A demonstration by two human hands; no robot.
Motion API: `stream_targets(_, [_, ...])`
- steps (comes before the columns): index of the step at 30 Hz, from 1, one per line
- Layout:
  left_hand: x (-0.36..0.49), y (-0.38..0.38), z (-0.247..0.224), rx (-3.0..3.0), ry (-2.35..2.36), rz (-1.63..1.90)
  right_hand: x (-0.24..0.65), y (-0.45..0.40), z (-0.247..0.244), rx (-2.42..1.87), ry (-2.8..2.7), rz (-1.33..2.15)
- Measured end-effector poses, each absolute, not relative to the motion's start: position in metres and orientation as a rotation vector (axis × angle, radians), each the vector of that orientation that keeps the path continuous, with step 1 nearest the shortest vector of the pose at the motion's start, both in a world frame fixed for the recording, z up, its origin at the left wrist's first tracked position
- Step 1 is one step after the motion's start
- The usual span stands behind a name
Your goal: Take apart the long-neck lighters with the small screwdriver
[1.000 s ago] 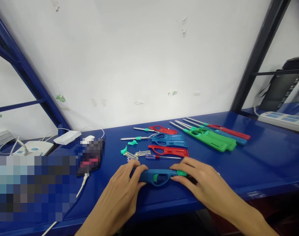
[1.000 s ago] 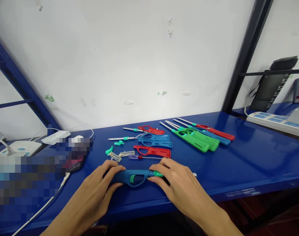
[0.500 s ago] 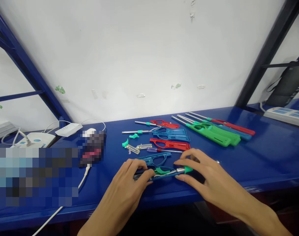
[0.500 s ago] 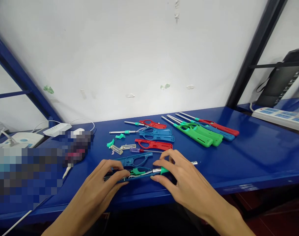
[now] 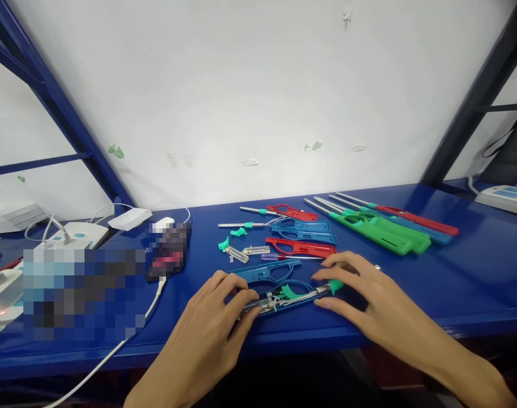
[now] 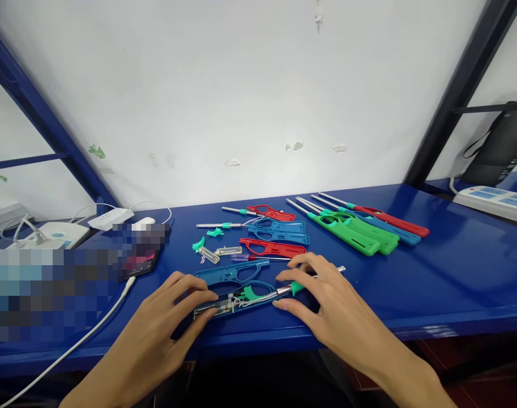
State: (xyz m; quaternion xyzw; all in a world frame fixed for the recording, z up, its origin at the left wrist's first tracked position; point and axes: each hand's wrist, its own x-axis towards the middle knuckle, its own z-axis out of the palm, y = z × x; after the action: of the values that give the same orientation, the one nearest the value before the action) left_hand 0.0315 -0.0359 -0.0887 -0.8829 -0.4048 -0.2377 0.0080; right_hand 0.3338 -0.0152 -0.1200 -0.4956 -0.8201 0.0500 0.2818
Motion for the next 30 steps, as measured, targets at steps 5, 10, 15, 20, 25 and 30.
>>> stream_targets(5, [0.032,-0.039,-0.091,-2.802,-1.330,-0.652,0.333,-0.014,-0.117,-1.243,-2.229,0.153])
stream_targets(10, [0.035,-0.043,-0.097,-2.740,-1.360,-0.567,0.332,-0.014,-0.117,-1.222,-2.208,0.152])
stream_targets(15, [0.038,-0.041,-0.100,-2.693,-1.386,-0.580,0.331,-0.016,-0.118,-1.231,-2.182,0.144])
stream_targets(20, [0.040,-0.040,-0.100,-2.688,-1.372,-0.762,0.331,-0.015,-0.119,-1.262,-2.183,0.186])
stream_targets(25, [0.043,-0.039,-0.100,-2.723,-1.398,-0.974,0.332,-0.018,-0.117,-1.262,-2.220,0.165])
stream_targets(30, [0.048,-0.032,-0.104,-2.700,-1.286,-1.136,0.309,-0.029,-0.109,-1.147,-2.205,0.154])
